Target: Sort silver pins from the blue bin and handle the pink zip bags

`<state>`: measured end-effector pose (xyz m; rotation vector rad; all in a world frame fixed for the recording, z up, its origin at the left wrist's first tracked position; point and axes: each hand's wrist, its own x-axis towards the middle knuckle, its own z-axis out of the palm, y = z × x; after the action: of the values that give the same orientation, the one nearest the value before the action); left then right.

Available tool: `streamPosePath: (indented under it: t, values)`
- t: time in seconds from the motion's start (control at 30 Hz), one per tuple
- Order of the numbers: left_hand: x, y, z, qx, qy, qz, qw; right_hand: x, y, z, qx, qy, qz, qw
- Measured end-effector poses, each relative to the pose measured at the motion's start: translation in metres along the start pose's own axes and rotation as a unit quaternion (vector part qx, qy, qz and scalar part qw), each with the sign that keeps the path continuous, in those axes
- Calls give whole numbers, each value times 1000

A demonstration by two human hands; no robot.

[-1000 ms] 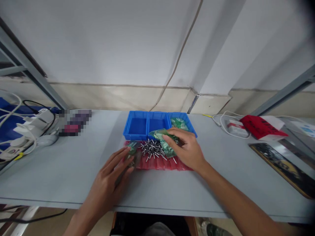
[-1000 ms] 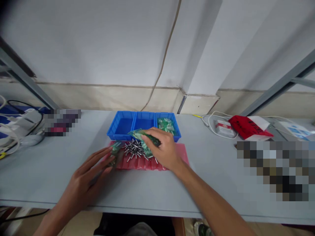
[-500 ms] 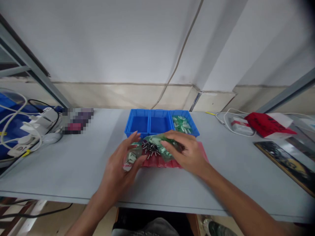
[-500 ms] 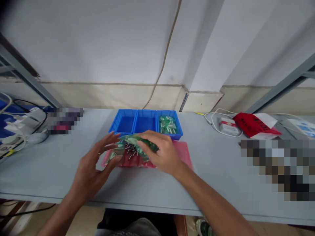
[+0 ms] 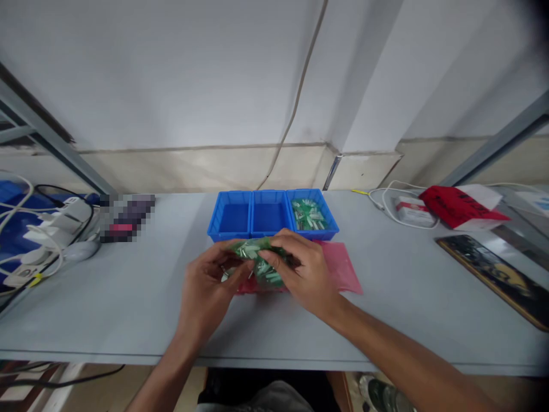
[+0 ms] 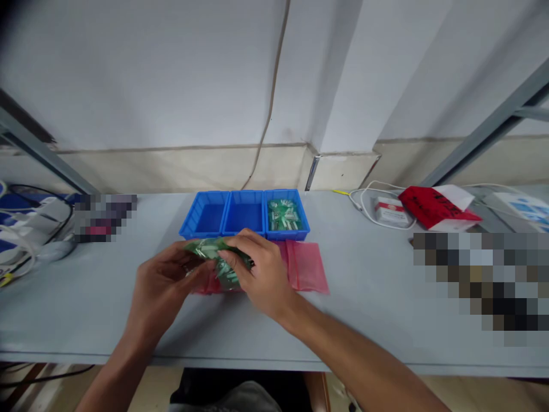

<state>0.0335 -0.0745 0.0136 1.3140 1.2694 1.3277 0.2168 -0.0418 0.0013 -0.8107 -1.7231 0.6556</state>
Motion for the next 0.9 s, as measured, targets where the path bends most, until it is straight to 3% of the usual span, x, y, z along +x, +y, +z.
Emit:
streamPosePath:
  t: [0.2, 0.53, 0.63, 0.77, 0.9]
  values:
    - [1, -10, -7, -21, 48, 24, 998, 3, 2, -2, 110, -14, 175, 978]
    - [-17, -30, -22, -28, 118, 9, 993, 5, 4, -4, 171, -120, 264, 942]
    - [-19, -33, -24, -45, 114, -1, 992, 5, 0, -5, 185, -128, 269, 936]
    - [-21, -32, -23, -77, 82, -23, 993, 2, -2, -5, 102, -102, 223, 964]
    - [-20, -29, -21, -95, 70, -47, 992, 0, -2, -6, 104, -63, 201, 972]
